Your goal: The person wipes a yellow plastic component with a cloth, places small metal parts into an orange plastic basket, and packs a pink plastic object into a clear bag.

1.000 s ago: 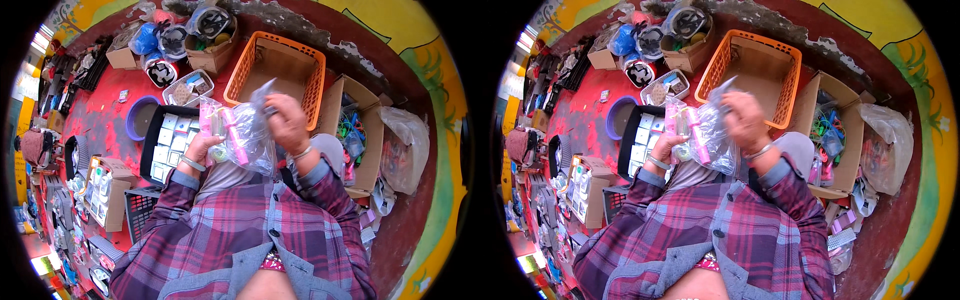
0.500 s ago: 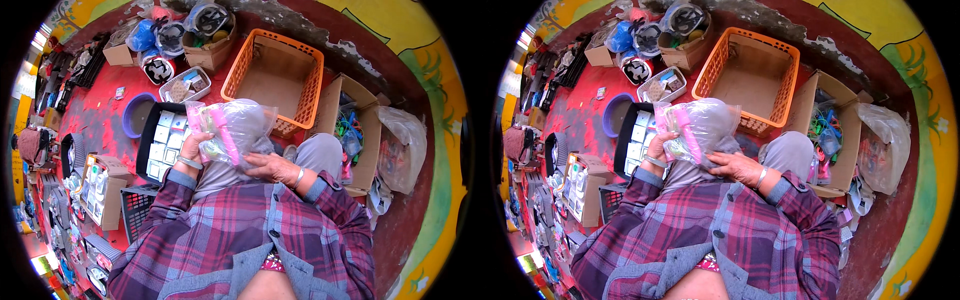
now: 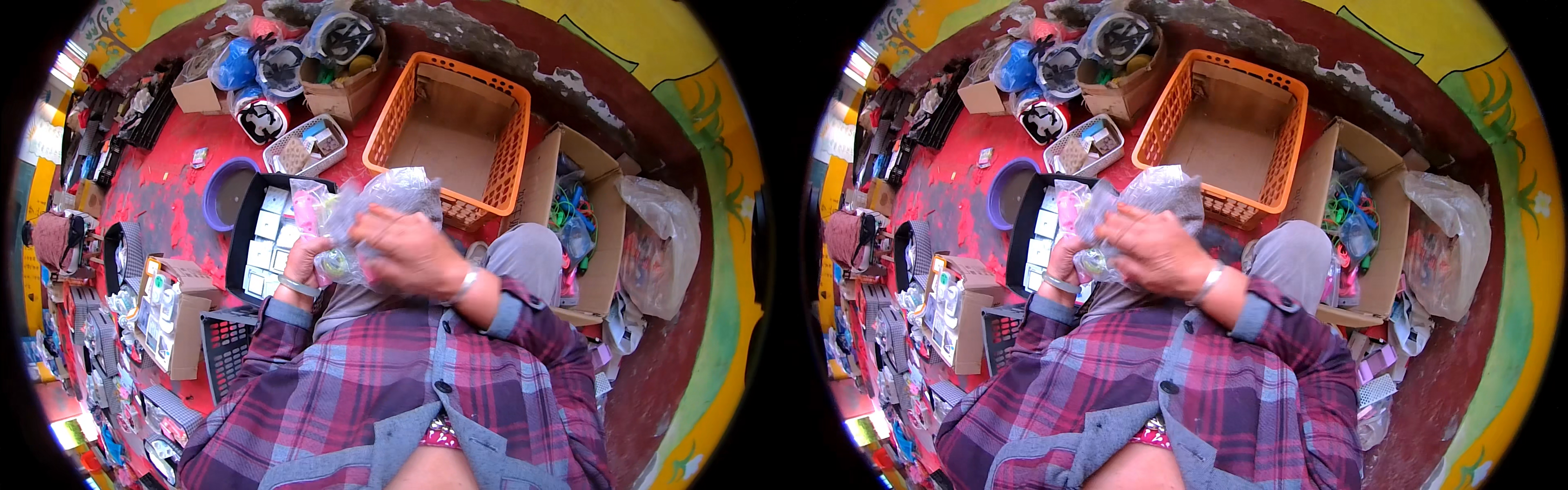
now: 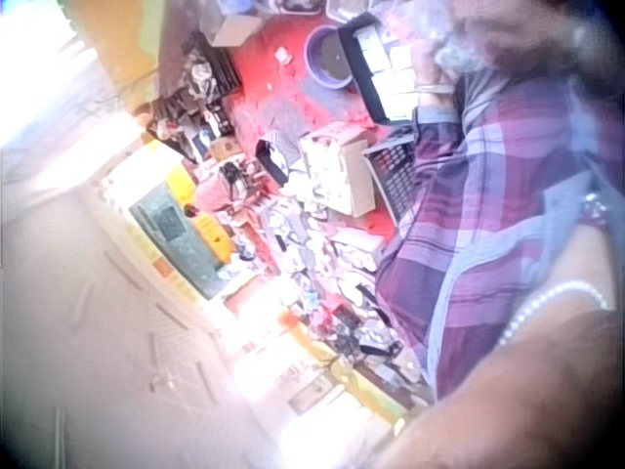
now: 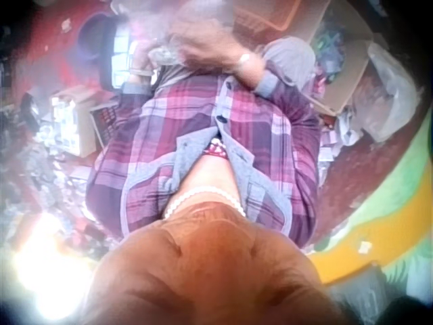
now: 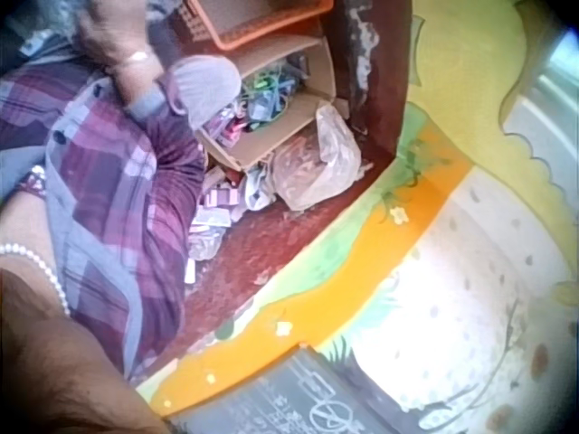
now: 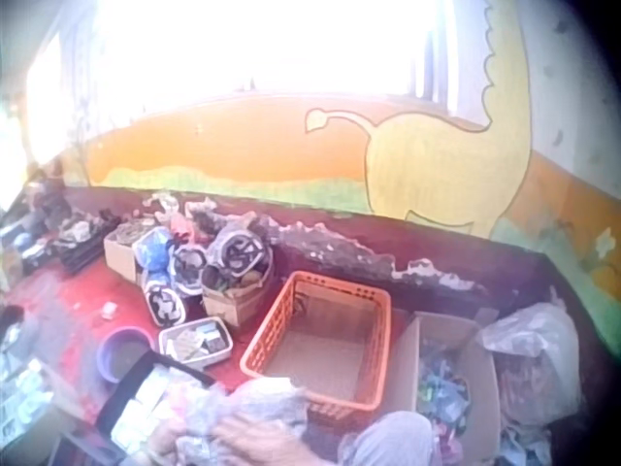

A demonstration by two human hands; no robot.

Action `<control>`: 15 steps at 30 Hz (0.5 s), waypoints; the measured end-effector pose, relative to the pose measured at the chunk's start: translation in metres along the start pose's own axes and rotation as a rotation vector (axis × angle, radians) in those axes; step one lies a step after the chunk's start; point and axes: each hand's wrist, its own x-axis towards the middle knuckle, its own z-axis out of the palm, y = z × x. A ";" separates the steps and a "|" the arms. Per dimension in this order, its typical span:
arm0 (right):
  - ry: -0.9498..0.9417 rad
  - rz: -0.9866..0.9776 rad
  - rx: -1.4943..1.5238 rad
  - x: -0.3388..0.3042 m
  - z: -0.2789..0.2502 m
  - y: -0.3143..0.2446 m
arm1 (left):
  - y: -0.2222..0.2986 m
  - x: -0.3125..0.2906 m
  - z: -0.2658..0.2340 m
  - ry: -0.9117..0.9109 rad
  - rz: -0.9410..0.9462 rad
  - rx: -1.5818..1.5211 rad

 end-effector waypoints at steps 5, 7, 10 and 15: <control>-0.039 0.075 -0.351 -0.005 0.053 0.047 | -0.003 0.006 0.004 -0.039 0.092 0.130; -0.008 0.093 -0.388 -0.001 0.055 0.050 | -0.004 0.008 -0.002 -0.039 0.108 0.145; 0.050 0.151 -0.464 0.002 0.057 0.062 | -0.002 0.002 0.008 -0.016 0.108 0.157; 0.131 0.339 -0.443 0.012 0.050 0.091 | -0.006 0.007 -0.007 0.047 0.049 0.209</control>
